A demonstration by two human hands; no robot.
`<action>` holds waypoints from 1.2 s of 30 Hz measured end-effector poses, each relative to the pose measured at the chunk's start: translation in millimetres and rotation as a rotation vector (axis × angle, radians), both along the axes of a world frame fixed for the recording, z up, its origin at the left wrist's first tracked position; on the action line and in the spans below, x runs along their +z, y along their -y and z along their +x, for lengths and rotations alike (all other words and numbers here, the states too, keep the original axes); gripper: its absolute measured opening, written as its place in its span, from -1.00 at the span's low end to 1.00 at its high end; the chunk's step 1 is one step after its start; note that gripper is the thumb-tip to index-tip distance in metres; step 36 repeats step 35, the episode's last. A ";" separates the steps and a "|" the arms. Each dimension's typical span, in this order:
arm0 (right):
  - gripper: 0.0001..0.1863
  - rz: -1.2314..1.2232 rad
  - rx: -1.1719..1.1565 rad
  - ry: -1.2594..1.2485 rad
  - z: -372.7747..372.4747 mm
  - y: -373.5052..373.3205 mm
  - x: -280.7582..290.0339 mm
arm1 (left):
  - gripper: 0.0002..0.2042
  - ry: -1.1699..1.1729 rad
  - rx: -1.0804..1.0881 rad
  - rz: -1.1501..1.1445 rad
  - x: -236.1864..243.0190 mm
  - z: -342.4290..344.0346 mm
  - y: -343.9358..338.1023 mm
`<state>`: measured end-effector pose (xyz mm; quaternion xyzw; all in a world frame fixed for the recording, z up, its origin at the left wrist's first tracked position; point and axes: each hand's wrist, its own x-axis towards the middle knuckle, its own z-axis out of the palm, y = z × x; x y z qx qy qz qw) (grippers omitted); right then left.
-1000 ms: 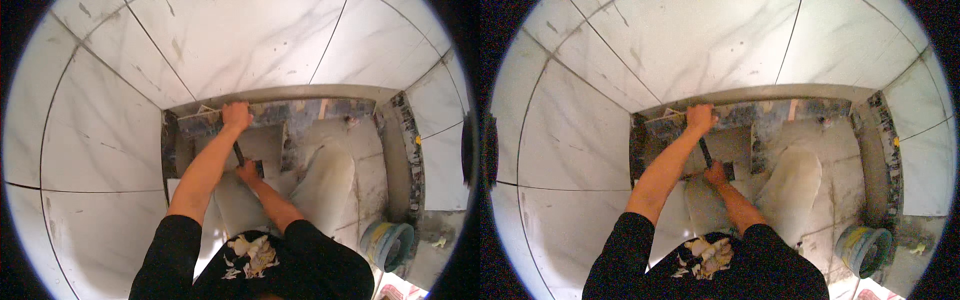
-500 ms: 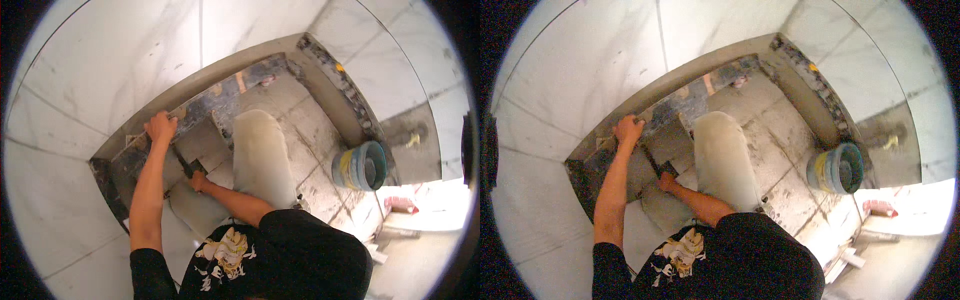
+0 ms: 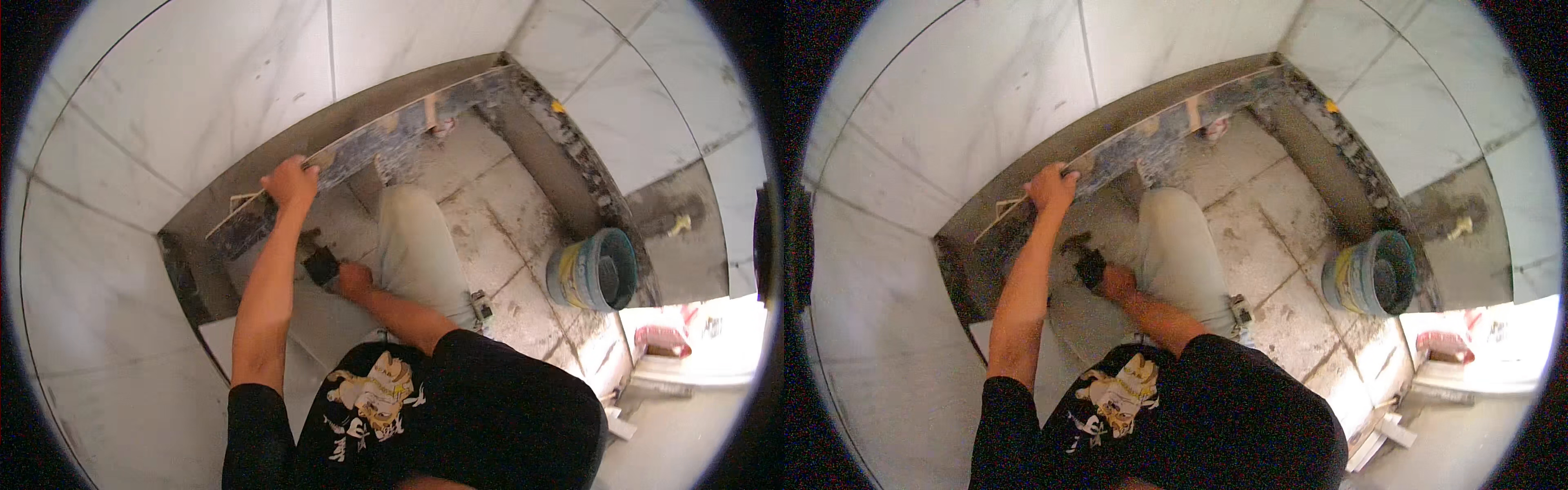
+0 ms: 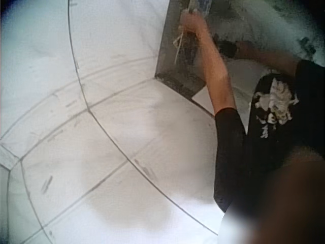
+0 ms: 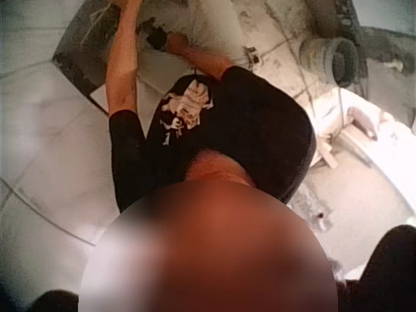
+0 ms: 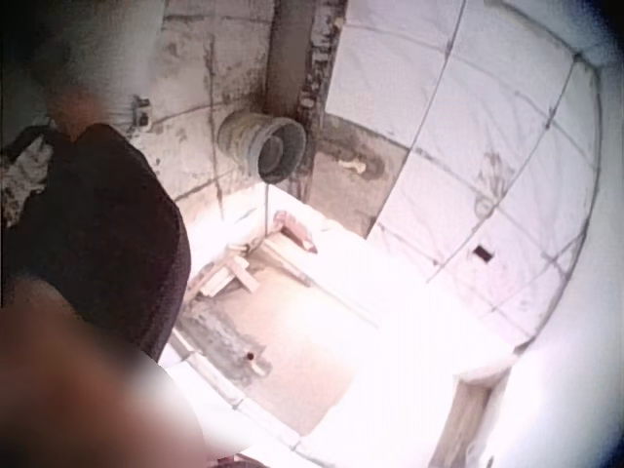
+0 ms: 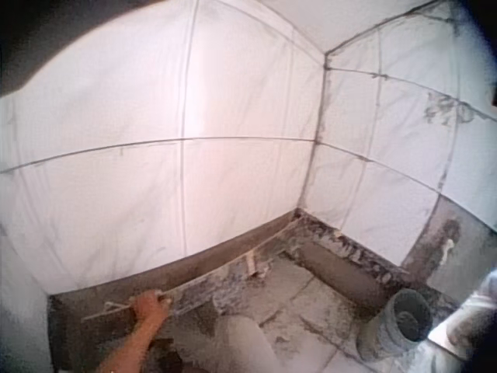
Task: Installing tiles on a floor and preparing the surface by scraping excess mortar.
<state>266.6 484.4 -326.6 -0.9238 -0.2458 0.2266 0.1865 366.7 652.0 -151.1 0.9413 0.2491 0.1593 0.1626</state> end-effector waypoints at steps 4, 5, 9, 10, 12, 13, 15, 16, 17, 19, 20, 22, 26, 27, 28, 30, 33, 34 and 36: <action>-0.66 0.047 0.031 0.123 12.1 -6.2 -60.1 | -0.69 0.014 0.056 -0.029 20.5 -30.1 6.7; -0.67 -0.150 0.210 0.146 20.6 -8.0 -85.3 | -0.72 0.047 0.086 0.032 24.4 -40.9 11.4; -0.68 -0.528 0.155 0.573 72.9 11.1 -249.3 | -0.79 0.204 -0.028 0.054 57.4 -18.0 63.3; -0.68 -0.480 0.257 0.591 55.3 -2.6 -206.3 | -0.81 0.250 0.009 0.092 43.0 -33.5 46.3; -0.67 -0.253 0.451 0.282 11.8 -13.8 -76.0 | -0.83 0.245 0.055 0.137 42.6 -45.1 45.5; -0.67 -0.245 0.471 0.291 17.1 -7.0 -34.1 | -0.86 0.269 0.014 0.179 54.5 -43.7 51.5; -0.70 0.583 0.752 -0.161 39.0 18.9 34.8 | -0.88 0.324 -0.003 0.219 69.8 -37.4 61.5; -0.73 0.515 0.771 -0.124 50.7 39.1 85.1 | -0.90 0.369 -0.015 0.249 69.5 -40.0 65.7; -0.75 0.445 0.785 -0.085 66.7 63.4 141.7 | -0.90 0.366 -0.013 0.247 71.2 -40.3 70.3; -0.83 0.603 0.278 0.026 97.2 101.7 215.3 | -0.82 0.240 -0.017 0.253 75.3 -37.4 80.2; -0.79 0.783 0.295 0.458 123.0 115.3 214.9 | -0.82 0.232 -0.013 0.251 72.6 -38.7 84.2; -0.74 0.752 0.220 0.844 161.6 117.0 245.0 | -0.83 0.237 -0.053 0.299 65.6 -36.1 96.4; -0.76 0.613 0.408 0.899 213.7 111.6 200.5 | -0.90 0.359 -0.128 0.262 51.7 -31.5 118.1; -0.77 0.438 0.407 0.678 219.0 110.9 184.6 | -0.90 0.378 -0.127 0.253 51.7 -31.8 118.8; -0.77 0.264 0.394 0.458 224.9 113.3 172.3 | -0.91 0.400 -0.130 0.244 52.5 -32.4 119.0; -0.78 0.257 0.383 0.436 223.5 116.1 163.9 | -0.93 0.607 -0.286 0.148 53.3 -36.0 107.5; -0.73 0.467 0.202 0.492 236.5 142.9 174.5 | -0.96 0.666 -0.306 0.210 107.4 -52.0 133.1; -0.69 0.500 0.141 0.551 241.0 152.9 192.1 | -0.90 0.579 -0.235 -0.042 104.6 -63.2 130.5; -0.55 0.380 0.104 0.452 241.9 160.3 211.3 | -0.90 0.586 -0.324 -0.080 101.3 -44.3 145.7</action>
